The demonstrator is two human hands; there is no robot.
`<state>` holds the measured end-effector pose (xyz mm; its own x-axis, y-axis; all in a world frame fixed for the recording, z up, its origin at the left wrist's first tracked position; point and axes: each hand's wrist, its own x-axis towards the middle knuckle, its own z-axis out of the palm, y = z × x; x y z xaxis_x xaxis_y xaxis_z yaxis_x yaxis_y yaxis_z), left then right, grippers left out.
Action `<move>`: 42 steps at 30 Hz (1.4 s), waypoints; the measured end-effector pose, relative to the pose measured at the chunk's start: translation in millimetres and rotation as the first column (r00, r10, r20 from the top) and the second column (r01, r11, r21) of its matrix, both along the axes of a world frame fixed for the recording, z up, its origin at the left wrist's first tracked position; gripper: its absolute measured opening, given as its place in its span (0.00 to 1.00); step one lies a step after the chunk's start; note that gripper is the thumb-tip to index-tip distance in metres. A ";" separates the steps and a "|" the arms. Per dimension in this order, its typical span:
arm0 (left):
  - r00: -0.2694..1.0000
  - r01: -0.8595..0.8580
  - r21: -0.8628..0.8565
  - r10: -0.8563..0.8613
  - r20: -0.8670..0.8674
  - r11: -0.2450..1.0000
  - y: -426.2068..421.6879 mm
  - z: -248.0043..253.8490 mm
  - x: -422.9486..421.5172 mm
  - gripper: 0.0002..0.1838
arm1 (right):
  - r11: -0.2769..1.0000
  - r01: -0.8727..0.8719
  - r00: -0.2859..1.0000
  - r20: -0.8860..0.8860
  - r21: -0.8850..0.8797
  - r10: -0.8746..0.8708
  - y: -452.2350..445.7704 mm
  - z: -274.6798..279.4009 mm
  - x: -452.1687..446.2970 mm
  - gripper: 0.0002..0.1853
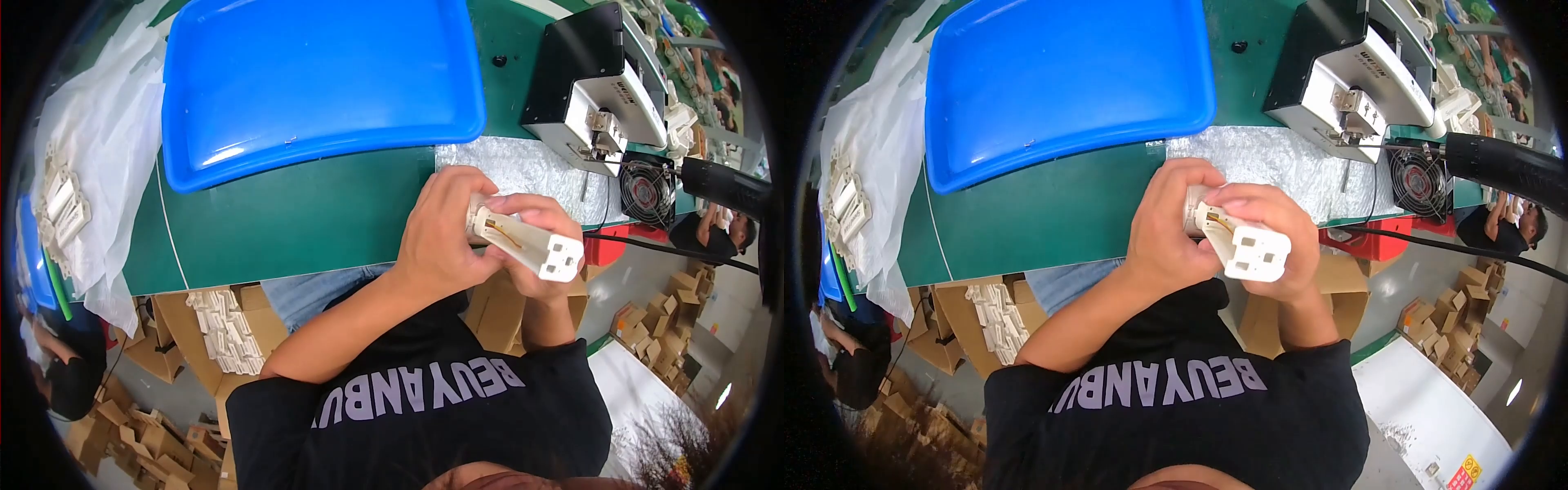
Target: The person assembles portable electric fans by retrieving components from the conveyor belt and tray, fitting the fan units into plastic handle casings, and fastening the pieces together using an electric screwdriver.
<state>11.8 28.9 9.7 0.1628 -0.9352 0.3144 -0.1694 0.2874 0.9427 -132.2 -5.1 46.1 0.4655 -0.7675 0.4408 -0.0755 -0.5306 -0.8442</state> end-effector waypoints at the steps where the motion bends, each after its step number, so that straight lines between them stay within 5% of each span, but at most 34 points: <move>1: 1.000 0.007 0.010 -0.007 0.001 1.000 -0.4 0.0 0.3 0.29 | 1.000 -0.001 1.000 0.001 -0.006 0.001 -1.1 0.6 1.3 0.28; 7: 0.999 0.037 0.025 -0.037 0.004 0.999 0.9 -1.8 2.6 0.28 | 1.000 -0.003 0.995 -0.101 -0.004 0.003 -4.0 11.7 10.7 0.27; 11: 0.982 -0.130 -0.092 0.142 0.128 0.987 7.8 11.9 12.0 0.28 | 0.991 -0.050 0.981 0.195 0.127 0.024 -5.4 -15.6 2.9 0.23; 13: 0.924 0.020 -0.222 0.067 0.377 0.975 14.7 13.1 28.0 0.25 | 0.984 -0.080 0.985 0.166 0.158 0.053 -7.1 -20.2 -7.1 0.25; 17: 0.899 0.258 -0.086 -0.207 0.385 0.962 2.2 18.3 37.5 0.18 | 0.998 -0.049 0.982 0.179 -0.035 0.055 -14.4 -23.3 -4.5 0.26; 19: 0.897 0.322 -0.086 -0.276 0.345 0.943 -3.5 25.4 42.5 0.16 | 0.998 -0.063 0.978 0.198 0.003 0.061 -11.8 -21.6 -8.1 0.25; 21: 0.880 0.473 0.059 -0.475 0.020 0.879 -10.2 19.9 50.3 0.13 | 0.994 -0.111 0.973 0.204 -0.002 0.109 -11.5 -22.0 -11.0 0.27; 25: 0.834 0.552 0.036 -0.552 -0.014 0.833 -12.0 13.5 47.6 0.06 | 0.999 -0.044 0.969 0.243 0.015 0.039 -5.3 -30.3 -13.1 0.27; 26: 0.894 0.440 0.039 -0.433 -0.116 0.897 -6.6 9.6 37.4 0.04 | 0.999 -0.005 0.967 0.254 0.041 -0.006 -5.6 -29.9 -12.4 0.26; 28: 0.954 0.233 0.008 -0.228 -0.193 0.972 -4.0 4.4 18.1 0.02 | 0.997 0.064 0.994 -0.082 -0.041 -0.067 -3.5 3.2 -40.6 0.27; 30: 0.974 0.111 -0.074 -0.124 -0.190 0.991 -10.6 -3.0 5.6 0.02 | 0.901 0.358 0.906 0.326 -0.246 -0.271 -15.9 11.8 -63.4 0.33; 31: 0.978 -0.009 -0.112 -0.014 -0.206 0.994 -9.4 -4.2 1.0 0.02 | 0.739 0.547 0.837 0.264 -0.394 -0.479 -33.1 40.7 -76.3 0.41; 32: 0.986 -0.073 -0.127 0.053 -0.159 0.989 -13.4 5.4 -3.7 0.02 | 0.616 0.703 0.700 0.494 -0.354 -0.516 -51.0 65.6 -61.9 0.46; 34: 0.997 -0.059 -0.119 0.053 -0.054 0.991 -18.3 2.9 -5.3 0.01 | 0.530 0.751 0.659 0.504 -0.395 -0.558 -93.0 111.3 -53.5 0.46; 35: 0.997 -0.066 -0.125 0.072 0.041 0.990 -20.7 0.3 -6.4 0.00 | 0.563 0.693 0.719 0.365 -0.450 -0.592 -113.8 118.1 -64.3 0.41; 37: 0.998 -0.030 -0.085 0.026 -0.050 0.996 -23.3 -1.2 -7.6 0.02 | 0.706 0.664 0.728 0.426 -0.246 -0.537 -104.1 126.2 -57.5 0.30; 39: 0.993 0.005 -0.115 0.008 0.115 0.993 -25.3 5.2 -6.3 0.02 | 0.839 0.474 0.817 0.490 -0.269 -0.304 -84.2 129.1 -60.5 0.24; 42: 0.998 0.015 -0.139 -0.006 0.062 0.990 -28.2 8.0 -9.6 0.02 | 0.716 0.583 0.792 0.467 -0.384 -0.394 -78.3 136.0 -58.0 0.23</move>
<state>2.2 0.6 17.8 0.1297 -0.8832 0.4507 -0.2219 0.4172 0.8813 -190.2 -83.4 182.1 -0.1597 -0.4791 0.8631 -0.2138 -0.8368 -0.5041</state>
